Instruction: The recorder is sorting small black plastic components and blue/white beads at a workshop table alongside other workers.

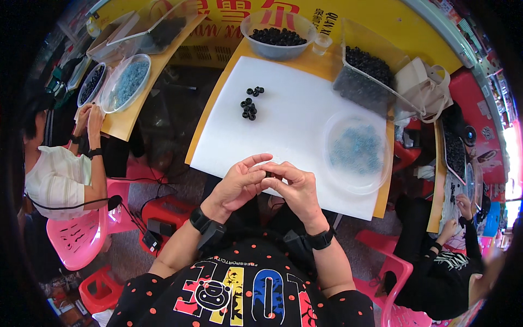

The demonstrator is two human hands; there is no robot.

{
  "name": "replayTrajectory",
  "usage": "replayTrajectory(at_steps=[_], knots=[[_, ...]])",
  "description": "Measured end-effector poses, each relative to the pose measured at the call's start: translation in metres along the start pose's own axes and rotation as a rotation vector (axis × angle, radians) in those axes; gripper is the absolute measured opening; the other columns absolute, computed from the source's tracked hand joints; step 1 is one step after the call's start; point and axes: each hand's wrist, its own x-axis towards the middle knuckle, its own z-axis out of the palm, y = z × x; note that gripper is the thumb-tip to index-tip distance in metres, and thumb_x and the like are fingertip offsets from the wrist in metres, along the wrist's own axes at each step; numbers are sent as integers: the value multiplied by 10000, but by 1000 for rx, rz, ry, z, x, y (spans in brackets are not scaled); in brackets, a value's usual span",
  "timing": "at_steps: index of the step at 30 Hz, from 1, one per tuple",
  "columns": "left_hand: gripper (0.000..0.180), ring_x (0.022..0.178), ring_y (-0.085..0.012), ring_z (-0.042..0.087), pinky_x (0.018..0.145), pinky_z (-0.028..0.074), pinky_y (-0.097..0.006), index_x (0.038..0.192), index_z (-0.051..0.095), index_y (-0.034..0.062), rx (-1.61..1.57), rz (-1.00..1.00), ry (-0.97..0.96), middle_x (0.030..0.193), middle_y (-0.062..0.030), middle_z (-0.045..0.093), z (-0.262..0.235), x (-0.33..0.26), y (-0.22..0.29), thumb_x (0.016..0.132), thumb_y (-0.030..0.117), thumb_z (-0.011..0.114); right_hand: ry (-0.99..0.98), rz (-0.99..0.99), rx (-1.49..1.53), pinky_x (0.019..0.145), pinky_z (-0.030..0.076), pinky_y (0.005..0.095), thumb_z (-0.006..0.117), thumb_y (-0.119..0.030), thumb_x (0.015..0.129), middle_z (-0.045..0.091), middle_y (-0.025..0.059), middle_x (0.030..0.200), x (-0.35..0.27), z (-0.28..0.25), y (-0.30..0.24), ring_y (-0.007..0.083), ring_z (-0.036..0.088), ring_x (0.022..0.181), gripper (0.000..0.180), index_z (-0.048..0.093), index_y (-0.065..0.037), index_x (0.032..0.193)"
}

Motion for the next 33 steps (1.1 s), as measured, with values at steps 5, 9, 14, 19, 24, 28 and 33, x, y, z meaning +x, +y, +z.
replayTrajectory(at_steps=[5,9,14,19,24,28,33], knots=[[570,964,-151,683,881,560,-284,1393,452,-8,76,-7,50,1111,-99,682,-15,16,0,896,43,727,-26,57,49,760,487,242,781,-69,827,738,44,1001,10,-9,21,87,600,845,321,742,-71,1145],[566,865,-129,669,784,544,-258,1381,454,-31,518,156,65,995,-83,709,-11,36,17,887,17,724,25,-116,-286,795,491,282,786,-78,810,733,36,1046,28,-19,19,143,601,936,376,733,-111,1180],[656,781,-193,679,735,537,-300,1405,476,58,1465,531,108,954,-100,726,-11,52,5,810,19,748,-9,-278,-813,949,453,410,795,-87,734,656,49,1074,35,-27,39,278,577,1048,452,691,-92,1173],[691,837,-274,677,776,535,-368,1407,467,62,1501,661,147,913,-102,721,-25,48,-11,782,21,759,23,38,-451,919,451,366,764,-130,817,633,49,1079,51,-32,1,233,537,961,477,628,-72,1271],[658,827,-290,674,758,538,-385,1365,488,35,1541,612,175,877,-104,707,-18,48,-10,765,-3,754,209,-62,-133,923,440,330,690,-280,924,597,77,1148,92,9,17,203,481,959,502,558,-42,1345],[419,783,-300,672,705,537,-381,1186,591,5,1557,732,159,870,-141,668,-24,51,-10,792,-14,734,154,-164,-190,945,436,350,561,-405,990,590,106,1187,103,24,41,224,491,989,570,480,-42,1421],[247,822,-368,620,729,502,-455,1025,600,7,1528,793,127,869,-170,638,-34,53,-15,793,10,683,54,-203,-241,971,428,371,469,-507,1009,581,135,1205,105,24,48,253,508,1004,661,419,-32,1467]])
